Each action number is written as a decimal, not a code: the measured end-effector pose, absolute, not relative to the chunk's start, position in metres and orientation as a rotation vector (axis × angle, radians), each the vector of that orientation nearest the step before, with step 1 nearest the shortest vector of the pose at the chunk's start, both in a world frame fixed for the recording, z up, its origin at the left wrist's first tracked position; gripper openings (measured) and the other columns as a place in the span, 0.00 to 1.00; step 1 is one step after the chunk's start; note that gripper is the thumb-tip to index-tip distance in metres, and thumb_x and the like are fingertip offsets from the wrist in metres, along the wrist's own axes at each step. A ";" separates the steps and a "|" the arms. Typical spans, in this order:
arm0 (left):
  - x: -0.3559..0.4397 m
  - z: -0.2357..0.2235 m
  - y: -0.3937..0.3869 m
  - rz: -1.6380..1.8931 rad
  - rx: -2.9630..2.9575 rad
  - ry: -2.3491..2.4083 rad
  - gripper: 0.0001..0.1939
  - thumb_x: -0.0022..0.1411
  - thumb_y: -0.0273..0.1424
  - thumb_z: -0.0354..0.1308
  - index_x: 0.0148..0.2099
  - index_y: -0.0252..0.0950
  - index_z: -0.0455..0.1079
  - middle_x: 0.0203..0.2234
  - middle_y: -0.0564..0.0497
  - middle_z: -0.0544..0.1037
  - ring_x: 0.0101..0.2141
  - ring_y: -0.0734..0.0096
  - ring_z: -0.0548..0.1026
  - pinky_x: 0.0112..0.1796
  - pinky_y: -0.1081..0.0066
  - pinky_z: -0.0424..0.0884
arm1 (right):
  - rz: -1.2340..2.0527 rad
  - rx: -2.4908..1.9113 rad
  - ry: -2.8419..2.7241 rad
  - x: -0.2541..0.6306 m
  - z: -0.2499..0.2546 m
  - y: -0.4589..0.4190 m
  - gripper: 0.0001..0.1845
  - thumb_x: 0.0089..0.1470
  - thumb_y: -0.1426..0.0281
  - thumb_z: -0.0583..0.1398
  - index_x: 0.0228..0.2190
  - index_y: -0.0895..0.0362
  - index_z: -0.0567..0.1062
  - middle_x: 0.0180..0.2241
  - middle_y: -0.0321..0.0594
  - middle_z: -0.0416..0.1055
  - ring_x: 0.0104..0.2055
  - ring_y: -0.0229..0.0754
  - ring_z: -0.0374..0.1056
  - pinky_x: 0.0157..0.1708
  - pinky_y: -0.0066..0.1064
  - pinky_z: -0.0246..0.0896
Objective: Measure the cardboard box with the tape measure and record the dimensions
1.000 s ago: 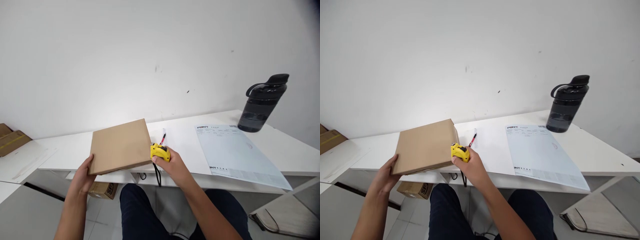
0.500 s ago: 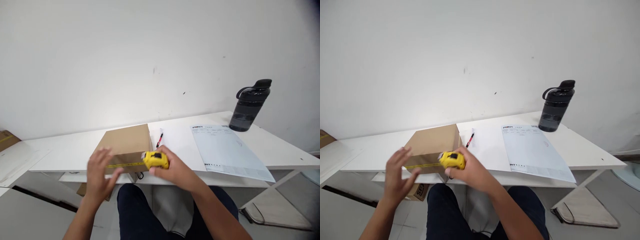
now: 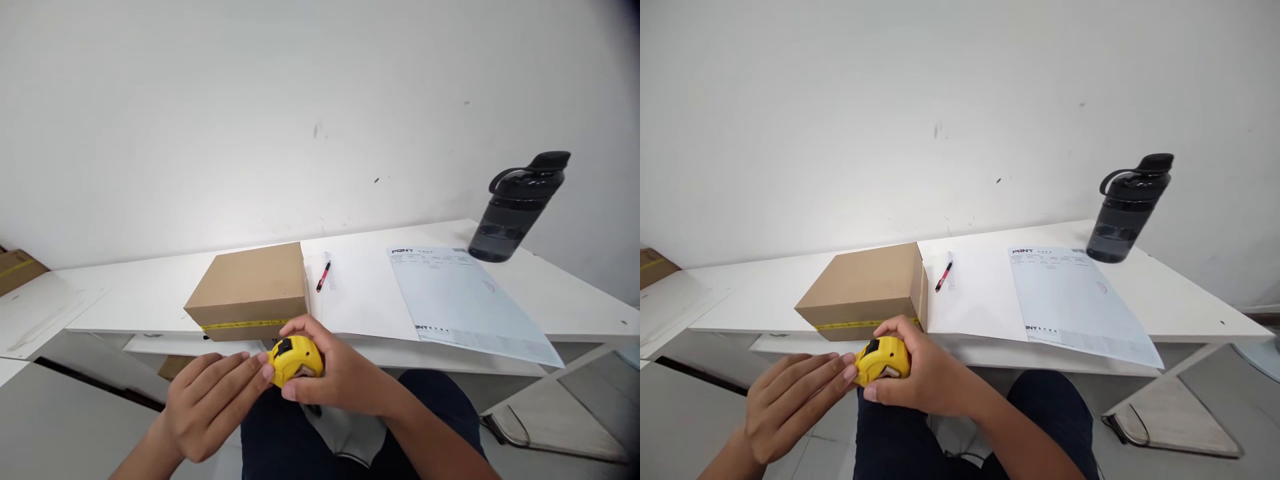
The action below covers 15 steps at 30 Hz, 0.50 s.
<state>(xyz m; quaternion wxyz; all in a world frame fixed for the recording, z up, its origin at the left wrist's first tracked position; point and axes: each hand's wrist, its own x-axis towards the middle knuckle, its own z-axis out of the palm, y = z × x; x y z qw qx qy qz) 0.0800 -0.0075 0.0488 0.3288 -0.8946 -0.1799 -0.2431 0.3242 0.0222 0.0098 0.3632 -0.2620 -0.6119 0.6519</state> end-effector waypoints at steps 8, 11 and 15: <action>0.035 0.048 0.031 -0.711 -2.104 -0.474 0.19 0.60 0.22 0.64 0.54 0.39 0.75 0.42 0.46 0.83 0.35 0.68 0.80 0.40 0.67 0.75 | 1.391 -0.756 -1.338 0.318 -0.006 0.028 0.29 0.47 0.61 0.71 0.47 0.49 0.65 0.41 0.37 0.73 0.40 0.41 0.71 0.38 0.32 0.69; -0.018 0.052 0.067 -0.786 -1.715 -0.741 0.20 0.58 0.23 0.65 0.53 0.40 0.76 0.37 0.49 0.83 0.32 0.68 0.77 0.39 0.67 0.75 | 1.009 -0.834 -1.252 0.341 -0.016 0.043 0.28 0.50 0.59 0.69 0.52 0.49 0.70 0.50 0.43 0.72 0.50 0.48 0.71 0.46 0.38 0.71; -0.094 0.045 0.105 -0.759 -1.574 -1.138 0.12 0.68 0.29 0.55 0.49 0.42 0.78 0.39 0.53 0.79 0.35 0.72 0.76 0.37 0.70 0.76 | 0.713 -0.905 -1.150 0.382 -0.033 0.068 0.32 0.54 0.58 0.66 0.59 0.47 0.68 0.61 0.44 0.66 0.58 0.51 0.67 0.56 0.45 0.66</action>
